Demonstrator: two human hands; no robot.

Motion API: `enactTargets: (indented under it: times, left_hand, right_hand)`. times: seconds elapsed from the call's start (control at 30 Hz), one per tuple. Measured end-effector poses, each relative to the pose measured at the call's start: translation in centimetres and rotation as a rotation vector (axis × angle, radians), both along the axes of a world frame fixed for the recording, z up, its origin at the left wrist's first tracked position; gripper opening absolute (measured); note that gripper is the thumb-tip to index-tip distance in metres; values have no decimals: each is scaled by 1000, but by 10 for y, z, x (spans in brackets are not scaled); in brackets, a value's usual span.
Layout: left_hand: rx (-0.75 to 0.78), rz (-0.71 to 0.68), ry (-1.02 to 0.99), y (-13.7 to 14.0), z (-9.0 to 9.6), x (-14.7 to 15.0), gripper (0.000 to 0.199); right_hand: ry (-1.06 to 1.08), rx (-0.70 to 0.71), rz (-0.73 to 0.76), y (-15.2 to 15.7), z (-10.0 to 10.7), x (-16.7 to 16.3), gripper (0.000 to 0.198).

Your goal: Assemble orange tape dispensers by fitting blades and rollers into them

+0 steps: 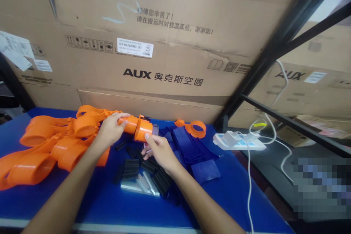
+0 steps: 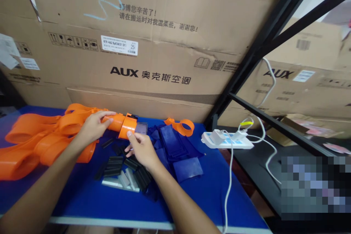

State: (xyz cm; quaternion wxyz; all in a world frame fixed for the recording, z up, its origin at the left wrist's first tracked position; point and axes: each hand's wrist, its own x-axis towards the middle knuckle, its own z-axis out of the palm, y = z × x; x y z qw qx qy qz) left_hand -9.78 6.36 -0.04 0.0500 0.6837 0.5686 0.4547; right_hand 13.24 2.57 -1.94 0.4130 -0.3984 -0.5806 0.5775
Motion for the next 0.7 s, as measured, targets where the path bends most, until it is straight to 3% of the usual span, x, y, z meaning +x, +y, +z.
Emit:
enactTargets:
  times: [0.27,0.5,0.7]
  left_hand:
    - [55,111,-62,-2,7,-1,38]
    - [227,70,-255,-9,21,6,30]
    - [296,75,-288,-13,27,12,25]
  right_hand:
    - [41,-54,-8,0,2,0,55]
    - [35,-75,5,-1,3,-4,53]
    - [65,-72,-62,-5,5,-5,52]
